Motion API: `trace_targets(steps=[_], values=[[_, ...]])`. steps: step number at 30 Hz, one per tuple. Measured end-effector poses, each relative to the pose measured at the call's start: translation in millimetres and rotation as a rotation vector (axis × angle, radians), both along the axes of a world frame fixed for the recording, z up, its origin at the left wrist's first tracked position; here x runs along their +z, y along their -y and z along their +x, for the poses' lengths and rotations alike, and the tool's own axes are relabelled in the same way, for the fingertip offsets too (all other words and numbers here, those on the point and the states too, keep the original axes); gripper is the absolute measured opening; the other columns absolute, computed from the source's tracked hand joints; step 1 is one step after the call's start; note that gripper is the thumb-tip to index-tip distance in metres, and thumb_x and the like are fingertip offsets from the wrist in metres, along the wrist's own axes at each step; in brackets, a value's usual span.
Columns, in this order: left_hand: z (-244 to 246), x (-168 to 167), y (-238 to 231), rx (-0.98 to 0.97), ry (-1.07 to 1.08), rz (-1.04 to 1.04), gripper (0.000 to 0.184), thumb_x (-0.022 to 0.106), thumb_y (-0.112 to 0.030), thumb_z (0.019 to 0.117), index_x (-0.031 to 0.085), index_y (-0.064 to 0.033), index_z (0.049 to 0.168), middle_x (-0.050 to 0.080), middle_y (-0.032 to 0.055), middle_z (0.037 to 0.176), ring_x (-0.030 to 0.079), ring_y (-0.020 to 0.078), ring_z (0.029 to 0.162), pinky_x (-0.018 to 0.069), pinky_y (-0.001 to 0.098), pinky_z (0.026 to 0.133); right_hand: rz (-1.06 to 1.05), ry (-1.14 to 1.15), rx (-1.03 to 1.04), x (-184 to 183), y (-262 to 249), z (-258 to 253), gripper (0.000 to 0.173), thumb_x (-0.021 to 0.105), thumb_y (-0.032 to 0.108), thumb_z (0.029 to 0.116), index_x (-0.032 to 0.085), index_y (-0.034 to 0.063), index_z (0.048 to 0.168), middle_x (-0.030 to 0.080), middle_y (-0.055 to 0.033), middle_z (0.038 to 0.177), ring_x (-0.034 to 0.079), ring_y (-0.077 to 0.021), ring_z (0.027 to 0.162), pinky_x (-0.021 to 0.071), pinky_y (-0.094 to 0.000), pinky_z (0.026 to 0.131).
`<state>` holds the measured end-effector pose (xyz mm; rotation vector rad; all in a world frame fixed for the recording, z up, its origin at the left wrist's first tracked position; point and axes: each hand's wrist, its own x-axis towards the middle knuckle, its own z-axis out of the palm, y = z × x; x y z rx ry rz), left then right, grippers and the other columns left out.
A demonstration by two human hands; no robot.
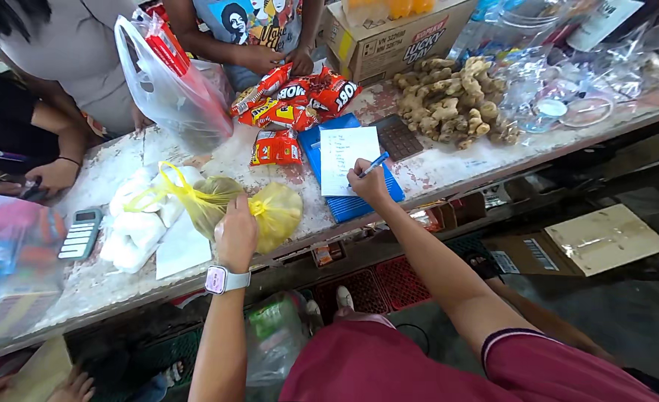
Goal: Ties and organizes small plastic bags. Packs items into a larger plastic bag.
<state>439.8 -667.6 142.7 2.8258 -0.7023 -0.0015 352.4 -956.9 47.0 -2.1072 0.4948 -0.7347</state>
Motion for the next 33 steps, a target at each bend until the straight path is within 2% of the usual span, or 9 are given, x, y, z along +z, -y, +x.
trace_targets(steps=[7, 10, 14, 17, 25, 27, 29, 31, 33], values=[[-1, 0, -1, -0.002, 0.005, -0.003, 0.039, 0.053, 0.0, 0.0994, 0.056, 0.0008, 0.138, 0.062, 0.029, 0.129, 0.068, 0.0508, 0.102, 0.0542, 0.0659, 0.08, 0.026, -0.023, -0.012, 0, 1, 0, 0.021, 0.061, 0.004, 0.0943, 0.054, -0.0031, 0.076, 0.052, -0.0109, 0.063, 0.053, -0.0178, 0.053, 0.0468, -0.0343, 0.052], [-1, 0, -1, -0.006, 0.01, -0.012, 0.039, 0.053, 0.0, 0.0993, 0.056, 0.0007, 0.138, 0.063, 0.0291, 0.129, 0.068, 0.0507, 0.101, 0.0542, 0.0661, 0.08, -0.026, 0.029, 0.011, 0, -1, -1, 0.022, 0.06, -0.001, 0.0895, 0.05, -0.0031, 0.071, 0.047, -0.0105, 0.062, 0.045, -0.0176, 0.056, 0.0378, -0.0332, 0.053], [-2, -1, -2, 0.007, 0.015, -0.015, 0.039, 0.054, 0.001, 0.0988, 0.056, 0.0005, 0.138, 0.063, 0.0285, 0.127, 0.069, 0.0491, 0.1, 0.0547, 0.0653, 0.079, 0.015, -0.011, 0.002, 0, 4, -1, 0.023, 0.06, 0.004, 0.0937, 0.052, -0.0015, 0.073, 0.049, -0.0085, 0.061, 0.049, -0.0154, 0.052, 0.0439, -0.0318, 0.051], [-4, 0, -1, 0.01, 0.002, -0.013, 0.04, 0.055, 0.001, 0.0987, 0.055, 0.0006, 0.139, 0.063, 0.0287, 0.128, 0.068, 0.0499, 0.102, 0.0544, 0.0654, 0.08, -0.036, 0.011, 0.011, 1, 2, -1, 0.024, 0.06, 0.0, 0.0904, 0.049, -0.0021, 0.069, 0.045, -0.0088, 0.06, 0.043, -0.0162, 0.055, 0.0359, -0.0326, 0.052], [-5, 4, 0, 0.034, -0.025, 0.014, 0.039, 0.055, -0.002, 0.0992, 0.055, 0.0, 0.138, 0.063, 0.0281, 0.127, 0.069, 0.0484, 0.1, 0.055, 0.0644, 0.079, -0.061, 0.023, -0.003, -1, 3, 2, 0.023, 0.058, 0.0, 0.0908, 0.048, -0.0001, 0.07, 0.043, -0.0069, 0.06, 0.042, -0.0149, 0.054, 0.035, -0.0312, 0.052], [-4, 5, -1, 0.045, -0.06, 0.012, 0.039, 0.056, -0.004, 0.0992, 0.056, -0.0006, 0.138, 0.063, 0.0276, 0.127, 0.068, 0.0477, 0.102, 0.0554, 0.0636, 0.081, -0.044, -0.056, -0.031, 2, 5, 4, 0.02, 0.058, 0.003, 0.0951, 0.053, -0.0049, 0.078, 0.048, -0.0127, 0.064, 0.048, -0.0228, 0.058, 0.0406, -0.0399, 0.055], [-2, 10, -1, 0.078, -0.119, 0.037, 0.04, 0.055, -0.007, 0.1003, 0.055, -0.0028, 0.14, 0.063, 0.0263, 0.129, 0.067, 0.0457, 0.107, 0.0553, 0.0624, 0.085, 0.019, -0.262, -0.049, 13, 13, 3, 0.022, 0.059, 0.014, 0.1002, 0.058, -0.0078, 0.096, 0.055, -0.02, 0.073, 0.057, -0.0337, 0.067, 0.047, -0.0528, 0.062], [0, 11, -1, 0.103, -0.148, 0.051, 0.041, 0.055, -0.009, 0.1005, 0.054, -0.004, 0.141, 0.063, 0.0251, 0.13, 0.068, 0.044, 0.108, 0.0557, 0.0618, 0.087, -0.006, -0.515, -0.09, 30, 19, 2, 0.044, 0.066, 0.028, 0.0986, 0.056, -0.0082, 0.121, 0.063, -0.0317, 0.095, 0.064, -0.049, 0.088, 0.0497, -0.0674, 0.076], [2, 10, 2, 0.113, -0.157, 0.058, 0.04, 0.055, -0.011, 0.1007, 0.055, -0.005, 0.14, 0.064, 0.0239, 0.128, 0.069, 0.0432, 0.106, 0.0567, 0.0608, 0.084, -0.087, -0.658, -0.073, 60, 1, 4, 0.075, 0.075, 0.044, 0.0924, 0.048, -0.0071, 0.14, 0.061, -0.0371, 0.124, 0.06, -0.0552, 0.114, 0.046, -0.0716, 0.093]])
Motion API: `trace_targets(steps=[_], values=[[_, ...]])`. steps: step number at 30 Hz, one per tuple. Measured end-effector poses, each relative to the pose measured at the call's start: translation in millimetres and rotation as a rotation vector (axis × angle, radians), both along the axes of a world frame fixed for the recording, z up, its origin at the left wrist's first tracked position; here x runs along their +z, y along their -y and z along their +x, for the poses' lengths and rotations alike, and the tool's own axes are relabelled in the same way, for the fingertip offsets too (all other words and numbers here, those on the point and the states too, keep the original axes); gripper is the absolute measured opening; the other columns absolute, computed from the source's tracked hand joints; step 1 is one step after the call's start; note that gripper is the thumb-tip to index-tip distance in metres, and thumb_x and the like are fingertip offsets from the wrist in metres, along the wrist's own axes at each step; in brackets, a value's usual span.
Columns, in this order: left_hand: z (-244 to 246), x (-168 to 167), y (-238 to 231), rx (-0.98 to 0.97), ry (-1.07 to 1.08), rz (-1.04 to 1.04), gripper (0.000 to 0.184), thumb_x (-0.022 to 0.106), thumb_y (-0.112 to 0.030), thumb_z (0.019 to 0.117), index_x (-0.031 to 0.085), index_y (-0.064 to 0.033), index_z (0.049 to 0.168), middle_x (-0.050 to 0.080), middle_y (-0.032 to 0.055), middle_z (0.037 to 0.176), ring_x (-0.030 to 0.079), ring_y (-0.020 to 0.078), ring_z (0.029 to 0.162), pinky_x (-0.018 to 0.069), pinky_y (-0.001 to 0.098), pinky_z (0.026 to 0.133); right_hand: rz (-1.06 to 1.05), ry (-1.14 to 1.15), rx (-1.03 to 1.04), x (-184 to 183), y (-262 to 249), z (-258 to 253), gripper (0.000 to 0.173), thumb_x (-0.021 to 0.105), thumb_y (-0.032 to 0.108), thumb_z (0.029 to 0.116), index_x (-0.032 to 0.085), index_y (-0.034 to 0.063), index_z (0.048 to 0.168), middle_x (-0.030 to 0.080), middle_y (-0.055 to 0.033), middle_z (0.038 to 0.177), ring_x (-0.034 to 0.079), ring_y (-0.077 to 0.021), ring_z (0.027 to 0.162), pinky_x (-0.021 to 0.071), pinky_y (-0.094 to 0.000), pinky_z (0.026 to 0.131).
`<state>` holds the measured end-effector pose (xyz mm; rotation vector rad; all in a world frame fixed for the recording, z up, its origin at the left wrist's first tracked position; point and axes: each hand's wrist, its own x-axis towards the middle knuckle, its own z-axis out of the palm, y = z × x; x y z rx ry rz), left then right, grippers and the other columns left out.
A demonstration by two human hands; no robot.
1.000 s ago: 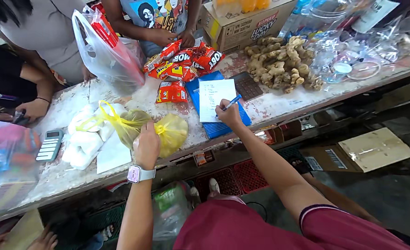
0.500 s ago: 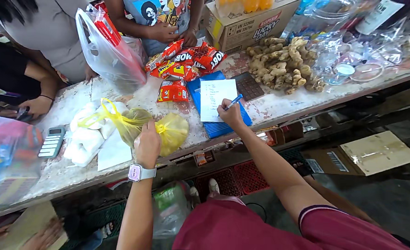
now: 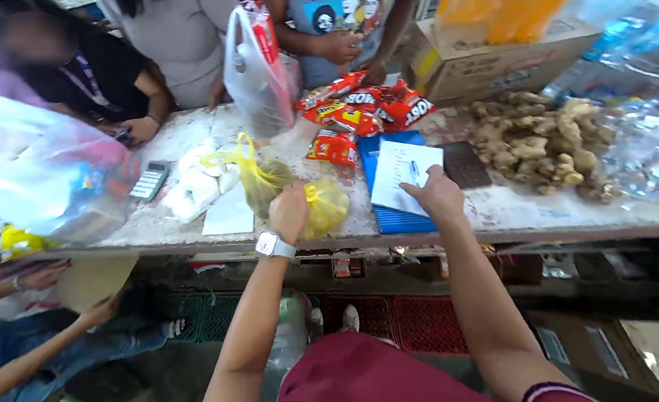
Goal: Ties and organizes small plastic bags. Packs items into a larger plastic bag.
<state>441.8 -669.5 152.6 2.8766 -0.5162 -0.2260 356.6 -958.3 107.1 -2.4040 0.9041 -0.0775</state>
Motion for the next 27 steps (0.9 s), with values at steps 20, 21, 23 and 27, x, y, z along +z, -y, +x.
trace_targets(steps=[20, 21, 23, 27], values=[[16, -9, -13, -0.483, 0.332, -0.136, 0.033, 0.043, -0.001, 0.1042, 0.063, 0.0027, 0.13, 0.069, 0.0242, 0.117, 0.072, 0.041, 0.098, 0.0592, 0.0506, 0.075, 0.246, 0.425, 0.565, 20, -132, 127, 0.019, 0.063, 0.007, 0.0994, 0.074, -0.0039, 0.111, 0.073, -0.019, 0.105, 0.069, -0.0213, 0.087, 0.0555, -0.0391, 0.083], [16, -12, -13, -0.483, 0.337, -0.167, 0.031, 0.043, -0.003, 0.1042, 0.067, 0.0031, 0.123, 0.069, 0.023, 0.117, 0.072, 0.0394, 0.098, 0.0595, 0.0494, 0.075, 0.219, 0.361, 0.546, 15, -132, 129, 0.02, 0.062, 0.007, 0.1001, 0.074, -0.0034, 0.113, 0.073, -0.0207, 0.11, 0.07, -0.0271, 0.097, 0.0541, -0.0448, 0.091], [12, -12, -12, -0.413, 0.225, -0.196, 0.031, 0.043, -0.01, 0.1066, 0.069, 0.0029, 0.119, 0.067, 0.0214, 0.123, 0.071, 0.0366, 0.104, 0.0592, 0.0483, 0.082, 0.171, 0.282, 0.503, 3, -128, 129, 0.022, 0.06, 0.008, 0.1011, 0.073, -0.0021, 0.115, 0.073, -0.021, 0.111, 0.07, -0.0314, 0.1, 0.0523, -0.0502, 0.094], [19, 0, -15, -0.188, -0.187, -0.368, 0.032, 0.05, -0.019, 0.1051, 0.07, 0.0018, 0.119, 0.067, 0.02, 0.127, 0.063, 0.0338, 0.121, 0.05, 0.052, 0.103, 0.001, 0.537, 0.539, 11, -139, 84, 0.024, 0.057, 0.008, 0.1003, 0.072, -0.0059, 0.113, 0.072, -0.0234, 0.105, 0.071, -0.0314, 0.09, 0.057, -0.0465, 0.086]])
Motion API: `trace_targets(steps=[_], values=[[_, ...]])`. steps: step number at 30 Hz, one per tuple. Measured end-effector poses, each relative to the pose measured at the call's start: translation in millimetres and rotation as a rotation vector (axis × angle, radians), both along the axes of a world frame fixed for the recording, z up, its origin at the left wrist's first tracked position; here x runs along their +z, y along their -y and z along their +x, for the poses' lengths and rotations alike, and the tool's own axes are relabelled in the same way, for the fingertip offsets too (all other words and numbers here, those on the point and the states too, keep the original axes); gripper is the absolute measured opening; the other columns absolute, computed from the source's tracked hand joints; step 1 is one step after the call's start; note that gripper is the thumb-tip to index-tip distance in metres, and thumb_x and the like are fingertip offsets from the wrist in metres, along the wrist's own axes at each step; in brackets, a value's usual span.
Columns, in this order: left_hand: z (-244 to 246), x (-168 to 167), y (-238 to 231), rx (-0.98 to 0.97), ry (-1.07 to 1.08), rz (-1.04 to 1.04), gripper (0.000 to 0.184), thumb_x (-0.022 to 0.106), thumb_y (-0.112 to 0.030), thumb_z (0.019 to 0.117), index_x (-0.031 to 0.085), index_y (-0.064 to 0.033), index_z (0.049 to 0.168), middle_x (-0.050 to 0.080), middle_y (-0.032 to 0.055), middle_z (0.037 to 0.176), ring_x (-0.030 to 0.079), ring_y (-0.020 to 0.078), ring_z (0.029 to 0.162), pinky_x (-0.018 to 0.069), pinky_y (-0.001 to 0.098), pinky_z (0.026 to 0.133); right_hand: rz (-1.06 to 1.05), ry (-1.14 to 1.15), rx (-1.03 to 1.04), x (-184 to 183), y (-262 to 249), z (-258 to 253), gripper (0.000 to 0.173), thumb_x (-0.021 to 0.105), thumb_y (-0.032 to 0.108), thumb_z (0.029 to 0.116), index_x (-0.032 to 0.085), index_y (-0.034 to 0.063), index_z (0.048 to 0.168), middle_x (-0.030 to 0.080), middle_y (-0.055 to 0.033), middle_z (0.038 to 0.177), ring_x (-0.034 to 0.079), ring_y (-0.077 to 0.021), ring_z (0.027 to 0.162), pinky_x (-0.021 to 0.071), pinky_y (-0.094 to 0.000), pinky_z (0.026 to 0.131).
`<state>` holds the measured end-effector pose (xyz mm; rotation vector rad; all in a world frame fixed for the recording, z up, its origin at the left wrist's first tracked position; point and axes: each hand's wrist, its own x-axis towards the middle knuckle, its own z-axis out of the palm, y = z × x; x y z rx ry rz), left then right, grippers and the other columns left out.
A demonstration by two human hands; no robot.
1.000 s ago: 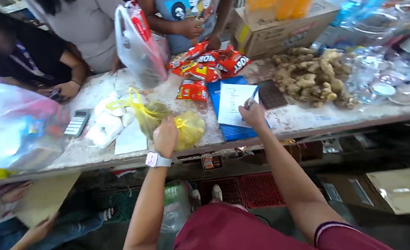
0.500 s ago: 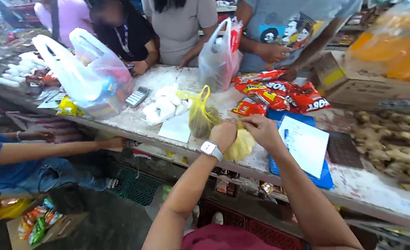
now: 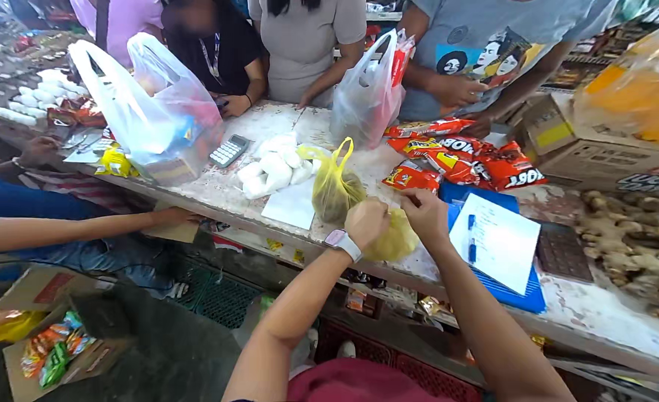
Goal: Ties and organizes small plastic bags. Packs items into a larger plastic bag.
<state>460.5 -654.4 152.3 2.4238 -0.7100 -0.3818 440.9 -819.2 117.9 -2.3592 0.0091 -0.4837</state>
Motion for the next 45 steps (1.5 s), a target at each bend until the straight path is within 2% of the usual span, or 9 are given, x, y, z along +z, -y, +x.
trace_targets(steps=[4, 9, 14, 17, 26, 30, 36, 41, 45], values=[[2, 8, -13, 0.119, -0.309, -0.216, 0.025, 0.065, -0.018, 0.0977, 0.073, 0.0043, 0.105, 0.071, 0.0197, 0.103, 0.066, 0.0285, 0.099, 0.0507, 0.0484, 0.092, -0.009, 0.204, 0.08, 2, -33, -58, 0.021, 0.062, 0.007, 0.0954, 0.074, -0.0067, 0.106, 0.071, -0.0229, 0.099, 0.07, -0.0255, 0.079, 0.0601, -0.0359, 0.072], [-10, -5, -12, 0.356, -0.789, -0.723, 0.009, 0.065, -0.008, 0.0971, 0.063, -0.0027, 0.09, 0.041, -0.0061, 0.056, 0.031, 0.0003, 0.041, 0.0274, 0.0157, 0.04, 0.171, 0.293, 0.088, -37, -41, -58, 0.027, 0.071, 0.006, 0.0917, 0.071, -0.0097, 0.114, 0.07, -0.0233, 0.103, 0.072, -0.0179, 0.084, 0.0611, -0.0263, 0.079], [-9, -9, -5, 0.237, -0.576, -0.733, 0.015, 0.059, -0.015, 0.1038, 0.066, -0.002, 0.101, 0.049, -0.0034, 0.065, 0.038, 0.0008, 0.048, 0.0326, 0.0168, 0.046, 0.224, 0.279, 0.05, -23, -37, -48, 0.022, 0.063, 0.003, 0.0957, 0.072, -0.0096, 0.111, 0.072, -0.0196, 0.096, 0.071, -0.0168, 0.08, 0.0603, -0.0281, 0.077], [-11, 18, -2, 0.13, -0.187, -0.506, 0.027, 0.054, -0.021, 0.1071, 0.067, 0.0026, 0.113, 0.069, 0.0173, 0.093, 0.064, 0.0238, 0.076, 0.0542, 0.043, 0.072, 0.12, 0.258, 0.08, 3, -24, -32, 0.017, 0.06, 0.002, 0.0973, 0.073, -0.0082, 0.102, 0.071, -0.0187, 0.089, 0.071, -0.0233, 0.076, 0.061, -0.0372, 0.074], [26, 32, 24, 0.096, 0.176, -0.403, 0.029, 0.057, -0.019, 0.1046, 0.071, 0.0072, 0.104, 0.072, 0.0209, 0.097, 0.07, 0.031, 0.093, 0.0544, 0.0487, 0.089, -0.201, 0.253, 0.116, 47, 12, 13, 0.027, 0.052, 0.008, 0.0963, 0.07, -0.0051, 0.081, 0.068, -0.0198, 0.081, 0.069, -0.0353, 0.08, 0.0531, -0.0537, 0.069], [21, 5, 10, 0.061, 0.132, -0.347, 0.032, 0.056, -0.023, 0.1066, 0.071, 0.0045, 0.109, 0.071, 0.0219, 0.097, 0.069, 0.0333, 0.087, 0.0548, 0.0524, 0.084, -0.479, 0.24, -0.022, 22, 37, 26, 0.027, 0.058, 0.012, 0.0927, 0.063, -0.004, 0.072, 0.065, -0.021, 0.077, 0.069, -0.0395, 0.073, 0.0523, -0.0553, 0.056], [20, -28, 6, 0.09, 0.133, -0.282, 0.03, 0.058, -0.025, 0.1056, 0.071, 0.0026, 0.105, 0.07, 0.022, 0.093, 0.069, 0.035, 0.083, 0.055, 0.0558, 0.079, -0.167, -0.553, -0.293, 20, 82, -8, 0.035, 0.052, 0.024, 0.1051, 0.067, -0.0055, 0.117, 0.066, -0.0289, 0.121, 0.063, -0.0476, 0.116, 0.0491, -0.069, 0.092], [11, -16, 30, 0.156, -0.18, -0.526, 0.025, 0.058, -0.026, 0.1054, 0.07, -0.0034, 0.104, 0.058, 0.002, 0.075, 0.04, 0.0051, 0.051, 0.0375, 0.0229, 0.051, 0.029, -0.721, -0.464, -3, 121, -74, 0.055, 0.078, 0.025, 0.0906, 0.059, -0.015, 0.122, 0.063, -0.037, 0.114, 0.062, -0.052, 0.112, 0.0476, -0.0688, 0.094], [7, -4, 52, 0.192, -0.217, -0.609, 0.024, 0.058, -0.025, 0.1052, 0.069, -0.0042, 0.106, 0.058, 0.0011, 0.076, 0.038, 0.004, 0.05, 0.0347, 0.0214, 0.049, 0.093, -0.659, -0.408, -16, 124, -75, 0.043, 0.073, 0.012, 0.0905, 0.061, -0.0127, 0.124, 0.066, -0.0336, 0.112, 0.063, -0.0488, 0.11, 0.0476, -0.0656, 0.096]])
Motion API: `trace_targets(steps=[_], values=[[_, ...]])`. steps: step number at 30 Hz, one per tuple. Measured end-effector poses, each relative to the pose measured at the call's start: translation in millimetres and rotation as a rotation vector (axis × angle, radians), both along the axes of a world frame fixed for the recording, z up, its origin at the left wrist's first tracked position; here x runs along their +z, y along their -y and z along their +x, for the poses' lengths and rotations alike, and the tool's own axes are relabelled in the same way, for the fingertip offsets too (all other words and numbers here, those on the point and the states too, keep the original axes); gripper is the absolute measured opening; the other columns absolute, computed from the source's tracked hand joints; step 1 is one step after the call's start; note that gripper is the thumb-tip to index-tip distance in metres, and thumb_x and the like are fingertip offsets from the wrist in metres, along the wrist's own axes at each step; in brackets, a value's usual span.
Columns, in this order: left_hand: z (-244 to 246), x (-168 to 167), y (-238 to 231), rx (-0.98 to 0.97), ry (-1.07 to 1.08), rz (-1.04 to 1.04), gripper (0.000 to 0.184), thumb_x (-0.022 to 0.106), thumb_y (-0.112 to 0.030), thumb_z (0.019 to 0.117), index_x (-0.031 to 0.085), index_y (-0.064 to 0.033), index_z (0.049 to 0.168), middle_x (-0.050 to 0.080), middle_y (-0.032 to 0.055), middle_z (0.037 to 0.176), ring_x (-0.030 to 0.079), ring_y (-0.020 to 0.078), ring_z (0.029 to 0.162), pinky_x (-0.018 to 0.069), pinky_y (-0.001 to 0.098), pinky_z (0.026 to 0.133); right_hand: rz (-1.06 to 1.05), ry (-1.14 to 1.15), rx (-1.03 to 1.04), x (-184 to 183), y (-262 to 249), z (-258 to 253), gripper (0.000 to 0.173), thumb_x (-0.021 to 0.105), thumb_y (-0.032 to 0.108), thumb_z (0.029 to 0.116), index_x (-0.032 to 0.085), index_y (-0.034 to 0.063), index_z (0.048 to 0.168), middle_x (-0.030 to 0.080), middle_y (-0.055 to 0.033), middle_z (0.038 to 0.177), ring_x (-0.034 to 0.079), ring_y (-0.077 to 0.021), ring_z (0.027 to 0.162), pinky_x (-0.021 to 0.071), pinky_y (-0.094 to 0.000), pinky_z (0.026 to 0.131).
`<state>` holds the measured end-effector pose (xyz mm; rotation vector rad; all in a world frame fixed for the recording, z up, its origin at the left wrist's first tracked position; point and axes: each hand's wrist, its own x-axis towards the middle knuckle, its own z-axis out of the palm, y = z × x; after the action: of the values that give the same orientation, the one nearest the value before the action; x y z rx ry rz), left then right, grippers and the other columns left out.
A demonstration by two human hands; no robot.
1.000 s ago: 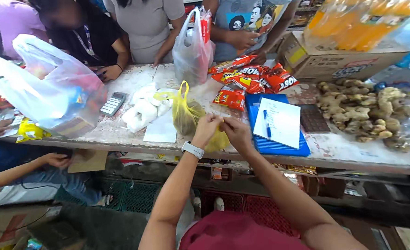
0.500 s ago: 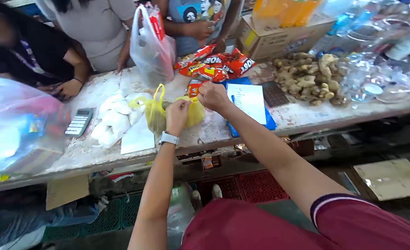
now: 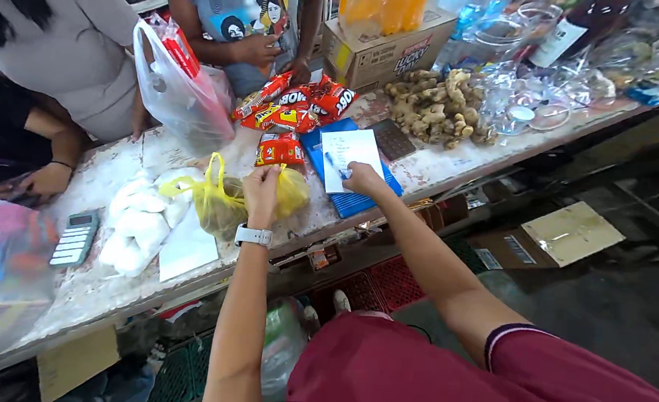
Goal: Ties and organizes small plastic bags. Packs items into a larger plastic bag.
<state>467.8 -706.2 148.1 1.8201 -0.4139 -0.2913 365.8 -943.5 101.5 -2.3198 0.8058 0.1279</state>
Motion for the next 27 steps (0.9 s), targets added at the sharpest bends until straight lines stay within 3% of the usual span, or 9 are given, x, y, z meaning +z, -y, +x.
trace_targets(steps=[3, 6, 10, 14, 18, 21, 24, 26, 27], values=[[8, -21, -13, 0.084, -0.042, -0.02, 0.025, 0.059, -0.032, 0.1049, 0.069, -0.0094, 0.111, 0.055, -0.0018, 0.074, 0.035, 0.0029, 0.047, 0.0324, 0.0195, 0.045, 0.13, 0.142, -0.096, 3, 26, -8, 0.028, 0.07, 0.017, 0.0942, 0.072, -0.005, 0.111, 0.07, -0.0251, 0.098, 0.067, -0.0384, 0.088, 0.0524, -0.0605, 0.081], [8, -32, -26, 0.203, -0.147, -0.08, 0.021, 0.06, -0.025, 0.1046, 0.069, -0.0075, 0.108, 0.053, -0.0043, 0.07, 0.036, 0.0016, 0.045, 0.0346, 0.0174, 0.044, 0.456, 0.495, -0.275, -3, 43, -17, 0.014, 0.06, 0.007, 0.0971, 0.061, -0.0029, 0.106, 0.063, -0.0091, 0.086, 0.059, -0.0136, 0.062, 0.0547, -0.0332, 0.06], [-4, -44, -36, 0.271, -0.235, -0.16, 0.019, 0.056, -0.016, 0.1055, 0.068, -0.0014, 0.102, 0.048, -0.0054, 0.061, 0.036, 0.0012, 0.043, 0.035, 0.0168, 0.042, 0.654, 0.838, -0.432, -18, 55, 2, 0.008, 0.056, -0.004, 0.097, 0.053, -0.0025, 0.105, 0.066, -0.0118, 0.101, 0.069, -0.0145, 0.073, 0.0619, -0.0316, 0.072], [-19, -52, -39, 0.238, -0.209, -0.139, 0.018, 0.057, -0.013, 0.1047, 0.068, 0.0002, 0.101, 0.054, -0.0049, 0.064, 0.038, 0.0003, 0.043, 0.0361, 0.0166, 0.042, 0.131, 0.817, -0.279, -35, 82, 52, 0.029, 0.047, 0.005, 0.1054, 0.054, -0.0126, 0.128, 0.065, -0.027, 0.118, 0.071, -0.0298, 0.101, 0.0585, -0.0419, 0.093], [-24, -53, -41, 0.204, -0.148, -0.09, 0.016, 0.057, -0.011, 0.1035, 0.069, -0.0005, 0.1, 0.058, -0.0058, 0.069, 0.041, -0.0005, 0.047, 0.0359, 0.0165, 0.045, -0.242, 0.733, 0.006, -54, 97, 91, 0.024, 0.049, -0.004, 0.0998, 0.067, -0.012, 0.115, 0.066, -0.0303, 0.121, 0.064, -0.0438, 0.116, 0.0486, -0.053, 0.104], [-24, -52, -43, 0.212, -0.121, -0.09, 0.015, 0.058, -0.01, 0.1026, 0.069, -0.0004, 0.099, 0.058, -0.0065, 0.068, 0.04, -0.0015, 0.047, 0.0356, 0.0158, 0.045, -0.236, 0.811, 0.094, -64, 92, 87, 0.022, 0.052, -0.004, 0.0984, 0.069, -0.0112, 0.111, 0.068, -0.0289, 0.118, 0.066, -0.0412, 0.113, 0.0513, -0.05, 0.101], [-23, -54, -44, 0.218, -0.101, -0.083, 0.015, 0.058, -0.01, 0.1025, 0.07, -0.0005, 0.1, 0.057, -0.0062, 0.068, 0.041, -0.0013, 0.047, 0.0363, 0.016, 0.045, -0.17, 0.844, 0.145, -62, 82, 71, 0.027, 0.051, 0.004, 0.1034, 0.066, -0.0097, 0.121, 0.065, -0.0296, 0.126, 0.065, -0.0386, 0.117, 0.0521, -0.0462, 0.102], [-22, -55, -41, 0.222, -0.088, -0.085, 0.016, 0.058, -0.011, 0.1026, 0.07, -0.0007, 0.101, 0.057, -0.006, 0.068, 0.042, -0.0013, 0.048, 0.0364, 0.016, 0.046, -0.047, 0.857, 0.05, -53, 79, 71, 0.034, 0.048, 0.016, 0.1074, 0.067, -0.0038, 0.126, 0.058, -0.0269, 0.139, 0.059, -0.0338, 0.128, 0.0483, -0.0436, 0.108], [-21, -54, -40, 0.226, -0.086, -0.089, 0.016, 0.058, -0.011, 0.1026, 0.07, -0.0009, 0.101, 0.057, -0.0062, 0.068, 0.042, -0.0014, 0.048, 0.0362, 0.0159, 0.046, 0.062, 0.855, -0.029, -44, 78, 76, 0.036, 0.046, 0.021, 0.1085, 0.069, -0.0033, 0.122, 0.058, -0.0232, 0.133, 0.059, -0.0273, 0.121, 0.0488, -0.0398, 0.104]])
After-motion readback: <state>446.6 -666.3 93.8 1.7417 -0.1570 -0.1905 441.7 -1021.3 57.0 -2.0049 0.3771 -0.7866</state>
